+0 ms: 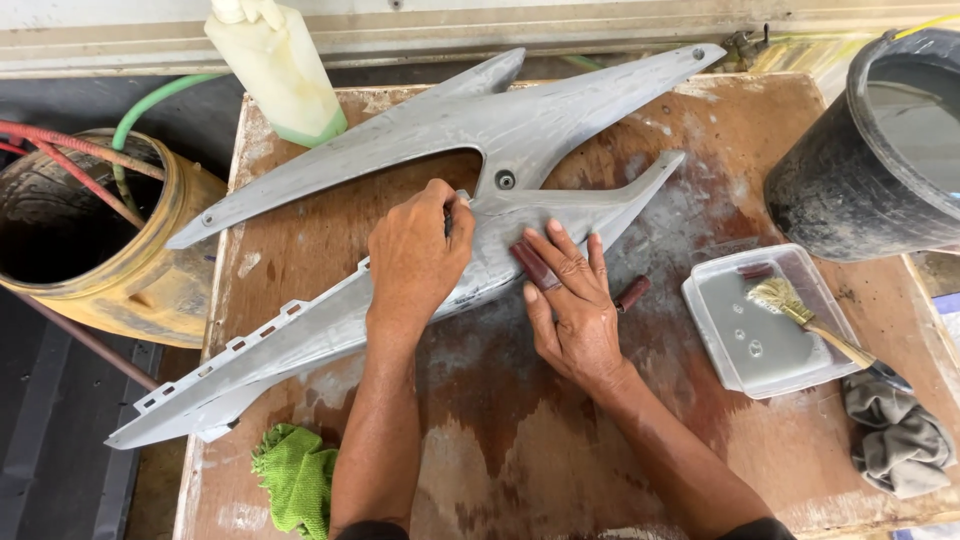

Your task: The person sands the surface of two gray plastic motorcycle fairing parts using a sanding block. They work on a wooden table, repeatedly rubbing the block over the curved and flat areas of the parts to smooth the surface.

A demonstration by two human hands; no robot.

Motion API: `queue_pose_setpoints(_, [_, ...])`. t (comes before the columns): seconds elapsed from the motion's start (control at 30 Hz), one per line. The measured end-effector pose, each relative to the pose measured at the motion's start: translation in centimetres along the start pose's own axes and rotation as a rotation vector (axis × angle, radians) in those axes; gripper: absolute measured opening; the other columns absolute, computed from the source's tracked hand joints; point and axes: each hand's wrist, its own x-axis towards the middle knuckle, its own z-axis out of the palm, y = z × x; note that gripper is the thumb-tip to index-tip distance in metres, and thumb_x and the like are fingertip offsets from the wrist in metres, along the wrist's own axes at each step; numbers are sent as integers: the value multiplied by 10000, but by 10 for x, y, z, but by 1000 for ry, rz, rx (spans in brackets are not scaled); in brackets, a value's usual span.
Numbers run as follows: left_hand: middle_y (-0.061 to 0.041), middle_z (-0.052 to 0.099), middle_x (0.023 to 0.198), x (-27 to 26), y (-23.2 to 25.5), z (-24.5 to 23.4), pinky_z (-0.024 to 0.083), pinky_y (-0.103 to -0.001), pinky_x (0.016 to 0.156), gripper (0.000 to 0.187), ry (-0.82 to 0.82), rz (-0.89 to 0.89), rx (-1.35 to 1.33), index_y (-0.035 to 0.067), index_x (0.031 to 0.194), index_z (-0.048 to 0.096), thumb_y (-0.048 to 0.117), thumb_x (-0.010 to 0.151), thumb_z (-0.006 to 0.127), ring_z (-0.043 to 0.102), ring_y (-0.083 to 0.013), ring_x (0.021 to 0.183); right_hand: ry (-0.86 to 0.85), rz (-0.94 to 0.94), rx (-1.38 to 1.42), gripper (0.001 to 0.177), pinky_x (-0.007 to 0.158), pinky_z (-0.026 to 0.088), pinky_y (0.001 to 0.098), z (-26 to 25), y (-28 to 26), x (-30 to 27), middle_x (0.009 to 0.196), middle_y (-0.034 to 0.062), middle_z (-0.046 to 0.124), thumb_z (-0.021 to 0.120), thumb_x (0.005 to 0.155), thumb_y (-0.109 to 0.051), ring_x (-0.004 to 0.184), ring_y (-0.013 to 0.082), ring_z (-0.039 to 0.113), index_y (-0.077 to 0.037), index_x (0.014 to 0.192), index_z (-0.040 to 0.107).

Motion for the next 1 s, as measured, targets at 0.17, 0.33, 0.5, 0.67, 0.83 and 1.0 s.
queue_pose_setpoints(0.17, [-137, 671, 696, -1, 0, 0, 549, -461, 618, 192, 6, 14, -12, 76, 916, 644, 190, 1014, 524, 693, -335, 640, 55, 67, -74, 334, 1231, 173, 515, 0, 40, 2, 1440, 84, 621, 516, 1070, -204, 1424, 322, 478, -79, 1338, 673])
queue_pose_setpoints(0.33, [-144, 674, 695, -1, 0, 1, 550, -464, 611, 193, 4, 21, -2, 71, 920, 643, 186, 1013, 518, 689, -341, 632, 46, 101, -66, 347, 1231, 136, 539, 9, 27, -5, 1407, 132, 633, 494, 1069, -205, 1399, 362, 482, -50, 1313, 687])
queue_pose_setpoints(0.5, [-148, 675, 699, 0, 1, 1, 544, -462, 610, 188, -4, 5, -19, 73, 914, 643, 185, 1006, 523, 694, -348, 645, 15, 3, -40, 337, 1246, 135, 504, 16, 35, -4, 1420, 78, 641, 525, 1054, -256, 1423, 321, 487, -109, 1303, 699])
queue_pose_setpoints(0.67, [-145, 682, 701, 0, 2, 1, 546, -471, 611, 176, -6, -7, -16, 80, 903, 640, 195, 991, 540, 695, -355, 647, 51, 39, -67, 340, 1237, 149, 484, 8, 37, 1, 1433, 95, 624, 509, 1071, -209, 1430, 319, 468, -71, 1334, 676])
queue_pose_setpoints(0.83, [-154, 688, 705, 1, 1, 3, 546, -482, 602, 169, -10, -8, -17, 82, 900, 638, 196, 987, 549, 701, -372, 654, -30, -61, 9, 359, 1261, 93, 475, 10, 20, 2, 1446, 57, 623, 518, 1046, -269, 1443, 303, 471, -133, 1341, 670])
queue_pose_setpoints(1.0, [-149, 692, 730, 2, 2, 5, 554, -505, 649, 190, -30, -38, -6, 82, 905, 630, 227, 984, 537, 705, -380, 692, 52, 43, -60, 353, 1240, 149, 467, 1, 29, 18, 1444, 94, 618, 493, 1084, -223, 1441, 313, 459, -57, 1347, 662])
